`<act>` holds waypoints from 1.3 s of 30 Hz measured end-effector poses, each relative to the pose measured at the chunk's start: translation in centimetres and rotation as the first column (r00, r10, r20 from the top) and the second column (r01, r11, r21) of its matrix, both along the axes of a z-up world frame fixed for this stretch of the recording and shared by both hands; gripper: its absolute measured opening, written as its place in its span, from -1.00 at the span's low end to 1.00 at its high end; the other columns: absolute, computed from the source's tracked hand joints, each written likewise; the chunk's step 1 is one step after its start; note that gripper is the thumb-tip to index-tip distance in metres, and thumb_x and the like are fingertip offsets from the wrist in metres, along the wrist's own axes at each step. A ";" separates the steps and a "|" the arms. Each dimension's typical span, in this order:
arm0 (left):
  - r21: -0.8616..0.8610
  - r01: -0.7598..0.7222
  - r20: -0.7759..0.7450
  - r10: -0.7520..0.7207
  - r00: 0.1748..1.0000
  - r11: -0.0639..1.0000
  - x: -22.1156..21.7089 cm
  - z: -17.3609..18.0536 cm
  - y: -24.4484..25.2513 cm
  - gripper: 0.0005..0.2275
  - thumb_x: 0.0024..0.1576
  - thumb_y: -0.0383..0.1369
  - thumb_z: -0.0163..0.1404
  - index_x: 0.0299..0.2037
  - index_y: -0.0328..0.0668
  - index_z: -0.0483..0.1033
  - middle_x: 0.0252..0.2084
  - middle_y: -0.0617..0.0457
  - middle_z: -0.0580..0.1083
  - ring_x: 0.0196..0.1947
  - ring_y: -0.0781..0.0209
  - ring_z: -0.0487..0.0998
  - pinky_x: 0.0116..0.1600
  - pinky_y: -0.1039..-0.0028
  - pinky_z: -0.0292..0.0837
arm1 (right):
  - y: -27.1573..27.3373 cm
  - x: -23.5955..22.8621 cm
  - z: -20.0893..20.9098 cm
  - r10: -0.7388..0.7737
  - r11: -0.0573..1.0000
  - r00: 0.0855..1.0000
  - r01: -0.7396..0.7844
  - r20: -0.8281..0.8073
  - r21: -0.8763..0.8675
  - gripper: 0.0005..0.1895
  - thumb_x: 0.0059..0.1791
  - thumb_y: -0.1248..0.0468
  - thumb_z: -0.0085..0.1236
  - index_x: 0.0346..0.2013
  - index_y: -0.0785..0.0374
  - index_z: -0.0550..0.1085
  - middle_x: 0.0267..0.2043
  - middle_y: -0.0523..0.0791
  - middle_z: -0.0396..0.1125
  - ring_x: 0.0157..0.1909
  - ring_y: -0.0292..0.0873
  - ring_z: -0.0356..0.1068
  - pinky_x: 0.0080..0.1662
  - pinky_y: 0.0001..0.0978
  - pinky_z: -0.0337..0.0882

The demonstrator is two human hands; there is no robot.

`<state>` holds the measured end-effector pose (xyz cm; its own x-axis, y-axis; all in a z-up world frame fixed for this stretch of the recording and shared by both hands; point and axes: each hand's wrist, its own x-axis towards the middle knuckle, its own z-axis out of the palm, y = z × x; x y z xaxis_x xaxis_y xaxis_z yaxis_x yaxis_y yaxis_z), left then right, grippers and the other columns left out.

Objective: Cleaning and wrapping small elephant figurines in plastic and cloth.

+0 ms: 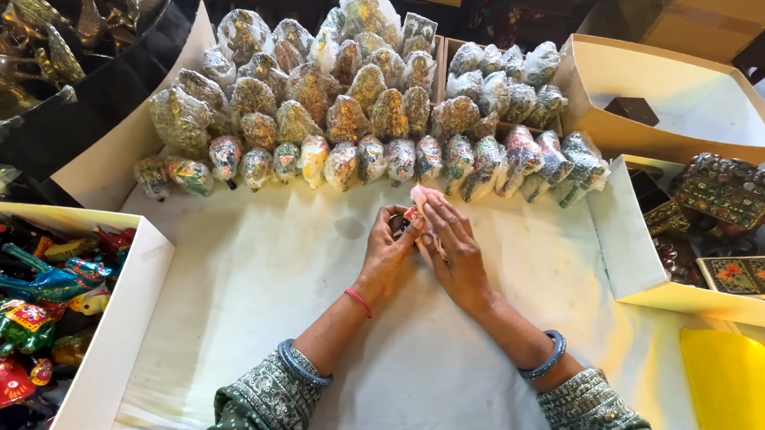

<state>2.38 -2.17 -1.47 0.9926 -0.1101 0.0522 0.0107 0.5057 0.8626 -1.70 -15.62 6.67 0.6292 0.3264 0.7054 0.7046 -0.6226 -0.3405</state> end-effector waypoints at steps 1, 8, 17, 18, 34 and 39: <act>0.002 0.000 0.003 0.000 1.000 1.000 0.1 -0.1 0.0 -0.66 0.23 -0.27 0.12 0.09 -0.24 0.30 -0.11 0.02 0.52 -0.14 0.34 0.55 -0.09 0.45 0.60 | 0.0 0.0 -0.3 0.000 1.000 1.000 0.000 0.003 0.002 -0.56 0.10 0.35 0.07 0.29 0.36 0.38 0.34 0.08 0.28 0.38 0.17 0.26 0.32 -0.08 0.26; -0.225 -0.020 -0.062 0.007 0.998 0.974 0.6 0.2 0.4 -0.74 0.28 -0.25 0.00 0.08 -0.17 0.32 -0.10 0.05 0.54 -0.17 0.30 0.59 -0.13 0.39 0.62 | -1.7 0.6 -2.2 -0.038 0.992 0.998 0.043 -0.041 0.116 -0.73 -0.02 0.45 0.11 -0.03 0.33 0.53 0.09 -0.01 0.43 0.16 0.01 0.42 0.18 -0.20 0.43; -0.307 0.148 -0.120 -0.192 0.974 0.940 0.0 1.8 1.2 -0.76 0.35 -0.19 -0.17 -0.01 -0.18 0.43 -0.21 -0.01 0.55 -0.36 0.23 0.63 -0.29 0.40 0.60 | -3.0 2.2 -2.7 0.194 0.756 0.865 0.168 -0.462 0.632 -0.70 0.06 0.35 0.05 0.09 0.31 0.45 -0.03 -0.10 0.46 -0.04 -0.25 0.44 -0.04 -0.37 0.46; -0.281 0.175 -0.188 -0.233 0.954 0.944 -0.4 2.6 1.0 -0.75 0.34 -0.19 -0.19 -0.03 -0.19 0.42 -0.21 0.04 0.56 -0.35 0.30 0.63 -0.28 0.40 0.61 | -2.6 2.1 -2.6 0.265 0.766 0.849 0.104 -0.458 0.634 -0.63 0.06 0.33 0.05 0.17 0.29 0.40 0.03 -0.12 0.43 0.02 -0.26 0.41 0.00 -0.38 0.44; 0.355 0.087 0.165 -0.154 0.974 0.931 -2.4 2.3 -0.6 -0.51 0.32 0.04 -0.27 0.10 -0.25 0.44 -0.56 0.12 0.44 -0.64 0.37 0.46 -0.54 0.53 0.37 | -2.7 1.6 -3.1 -0.154 0.970 0.976 0.179 -0.153 0.166 -0.88 0.12 0.32 0.07 -0.15 0.35 0.48 -0.15 0.03 0.44 -0.27 0.00 0.48 -0.20 -0.22 0.45; 0.192 0.023 -0.025 -0.019 1.000 0.981 -1.4 1.9 0.4 -0.51 0.35 0.01 -0.31 0.12 -0.27 0.46 -0.59 0.10 0.42 -0.80 0.38 0.29 -0.73 0.52 0.12 | -1.2 0.2 -1.0 0.011 0.993 0.997 -0.002 -0.078 0.118 -0.73 0.06 0.31 0.15 0.02 0.38 0.46 -0.03 0.09 0.41 -0.04 0.10 0.48 -0.05 -0.18 0.48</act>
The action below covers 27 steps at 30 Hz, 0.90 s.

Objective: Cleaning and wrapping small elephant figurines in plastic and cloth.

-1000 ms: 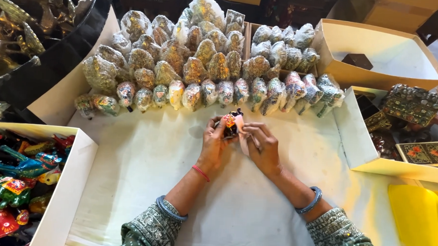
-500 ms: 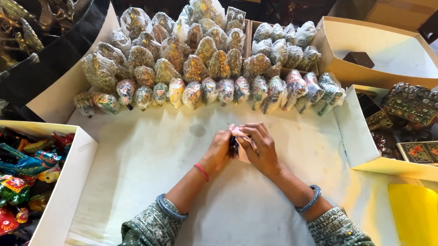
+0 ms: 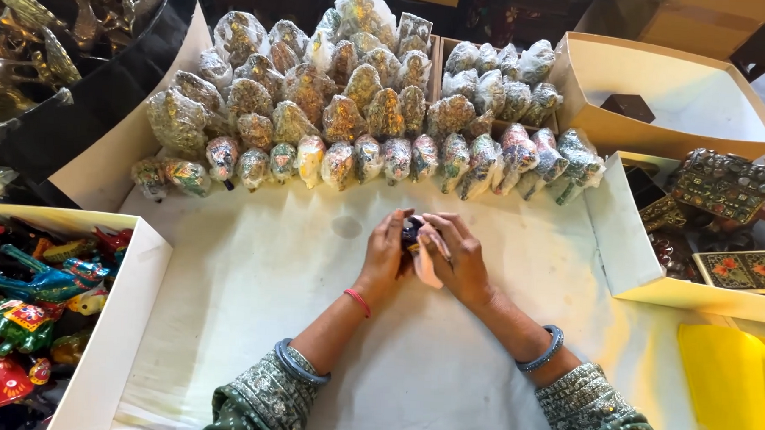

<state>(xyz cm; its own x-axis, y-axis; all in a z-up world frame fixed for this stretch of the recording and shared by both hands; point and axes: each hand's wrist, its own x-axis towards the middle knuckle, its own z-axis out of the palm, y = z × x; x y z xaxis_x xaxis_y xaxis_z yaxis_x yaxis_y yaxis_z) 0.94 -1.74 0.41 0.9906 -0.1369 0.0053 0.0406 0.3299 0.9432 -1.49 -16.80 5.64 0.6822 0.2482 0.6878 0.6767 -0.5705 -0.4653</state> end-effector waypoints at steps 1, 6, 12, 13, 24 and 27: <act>0.000 -0.001 0.000 0.001 1.000 1.000 0.3 -0.3 0.1 -0.51 0.35 0.01 -0.31 0.12 -0.27 0.46 -0.59 0.10 0.42 -0.80 0.38 0.29 -0.73 0.52 0.12 | 0.1 -0.1 0.3 0.001 1.000 1.000 -0.001 0.000 0.000 -0.73 0.06 0.31 0.15 0.02 0.38 0.46 -0.03 0.09 0.41 -0.04 0.10 0.48 -0.05 -0.18 0.48; -0.242 0.055 -0.192 -0.103 0.976 0.969 0.6 0.1 0.5 -0.45 0.33 0.09 -0.35 0.12 -0.23 0.47 -0.58 0.12 0.43 -0.80 0.41 0.30 -0.73 0.57 0.13 | -0.4 -0.2 -0.3 0.059 0.997 0.997 -0.057 0.040 -0.054 -0.61 -0.04 0.26 0.30 0.03 0.36 0.48 -0.09 0.06 0.41 -0.11 0.06 0.48 -0.14 -0.23 0.48; 0.107 0.015 0.174 -0.034 0.984 0.994 0.8 -2.4 -0.6 -0.56 0.37 0.02 -0.08 -0.16 -0.27 0.54 -0.50 0.16 0.41 -0.64 0.46 0.37 -0.60 0.59 0.23 | -1.7 1.1 -3.0 -0.117 0.986 0.991 0.124 -0.063 0.113 -0.86 0.06 0.30 0.22 -0.13 0.29 0.56 -0.28 -0.03 0.48 -0.28 -0.16 0.52 -0.20 -0.37 0.48; 0.106 0.014 0.174 -0.032 0.984 0.994 0.8 -2.1 -0.5 -0.56 0.37 0.02 -0.08 -0.16 -0.27 0.54 -0.50 0.16 0.41 -0.64 0.46 0.37 -0.60 0.59 0.23 | -1.8 1.1 -3.4 -0.116 0.986 0.991 0.123 -0.063 0.112 -0.86 0.06 0.30 0.22 -0.13 0.29 0.56 -0.28 -0.03 0.48 -0.28 -0.16 0.52 -0.20 -0.37 0.48; -0.206 0.096 -0.207 -0.139 0.968 0.974 1.3 -0.5 1.0 -0.52 0.27 0.13 -0.20 -0.34 -0.13 0.48 -0.62 0.09 0.42 -0.81 0.38 0.31 -0.74 0.57 0.04 | -1.6 1.7 -2.5 0.082 0.876 0.967 0.046 -0.243 0.480 -0.74 0.11 0.27 0.13 0.03 0.37 0.45 -0.09 -0.19 0.47 -0.06 -0.37 0.39 -0.02 -0.51 0.43; -0.157 0.204 -0.196 -0.232 0.953 0.966 1.8 -2.0 0.7 -0.50 0.29 0.14 -0.19 -0.36 -0.16 0.47 -0.61 0.11 0.41 -0.81 0.35 0.34 -0.75 0.55 0.09 | -1.1 0.9 -2.0 0.220 0.905 0.919 -0.067 -0.327 0.420 -0.64 0.09 0.25 0.10 0.14 0.34 0.43 -0.08 -0.19 0.45 -0.06 -0.40 0.36 -0.02 -0.52 0.41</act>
